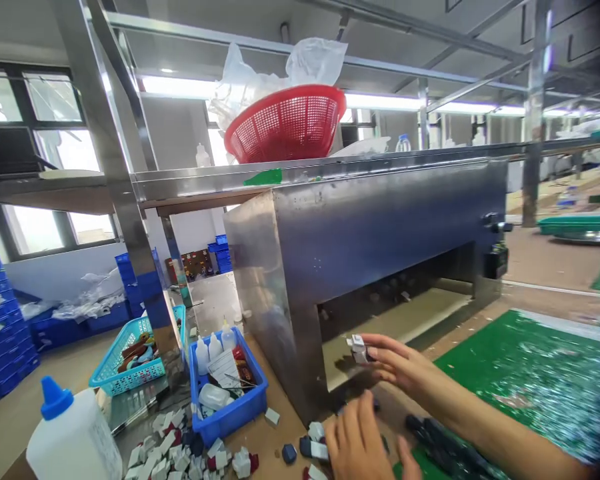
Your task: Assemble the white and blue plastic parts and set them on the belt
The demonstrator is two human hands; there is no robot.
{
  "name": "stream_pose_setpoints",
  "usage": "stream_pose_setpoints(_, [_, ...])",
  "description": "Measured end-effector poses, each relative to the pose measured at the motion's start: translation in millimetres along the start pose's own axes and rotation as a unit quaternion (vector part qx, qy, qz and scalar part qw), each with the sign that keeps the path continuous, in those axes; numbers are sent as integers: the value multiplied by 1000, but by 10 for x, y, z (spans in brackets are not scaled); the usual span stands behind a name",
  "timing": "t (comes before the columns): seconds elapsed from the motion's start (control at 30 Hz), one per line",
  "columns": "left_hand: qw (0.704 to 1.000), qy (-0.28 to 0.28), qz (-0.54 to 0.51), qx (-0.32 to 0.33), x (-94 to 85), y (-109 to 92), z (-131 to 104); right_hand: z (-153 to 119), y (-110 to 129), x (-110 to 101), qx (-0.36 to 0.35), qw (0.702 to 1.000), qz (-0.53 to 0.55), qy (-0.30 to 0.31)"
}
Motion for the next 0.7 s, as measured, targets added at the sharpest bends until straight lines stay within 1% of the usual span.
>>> stream_pose_setpoints(0.07, [1000,-6,-15,-15,-168,-86,36,-337,-133,67,30,999,24,23])
stream_pose_setpoints(0.13, [999,3,-30,-24,-295,-160,65,-616,-288,164,61,995,77,37])
stream_pose_setpoints(0.2, [999,18,-40,-30,-377,-206,82,-811,-414,253,86,988,124,43])
stream_pose_setpoints(0.27, [998,37,-48,-33,-412,-237,79,-930,-478,300,96,984,145,40])
stream_pose_setpoints(0.37, [995,73,-66,-33,-394,-288,32,-1015,-471,301,89,982,166,27])
stream_pose_setpoints(0.47, [987,103,-112,-49,-349,-316,-26,-1049,-425,286,80,980,180,21])
stream_pose_setpoints(0.57, [983,103,-137,-71,-347,-298,-38,-1055,-410,293,76,979,188,23])
stream_pose_setpoints(0.7, [983,98,-136,-73,-372,-288,-1,-1036,-447,307,74,977,197,21])
Point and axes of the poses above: each hand's wrist, its own z-axis towards the middle knuckle, its own x-axis out of the palm, y = z × x, the point moved 8 cm from there along z, towards the middle knuckle, and after that the axes turned 8 degrees about -z, right-handed, at the moved point
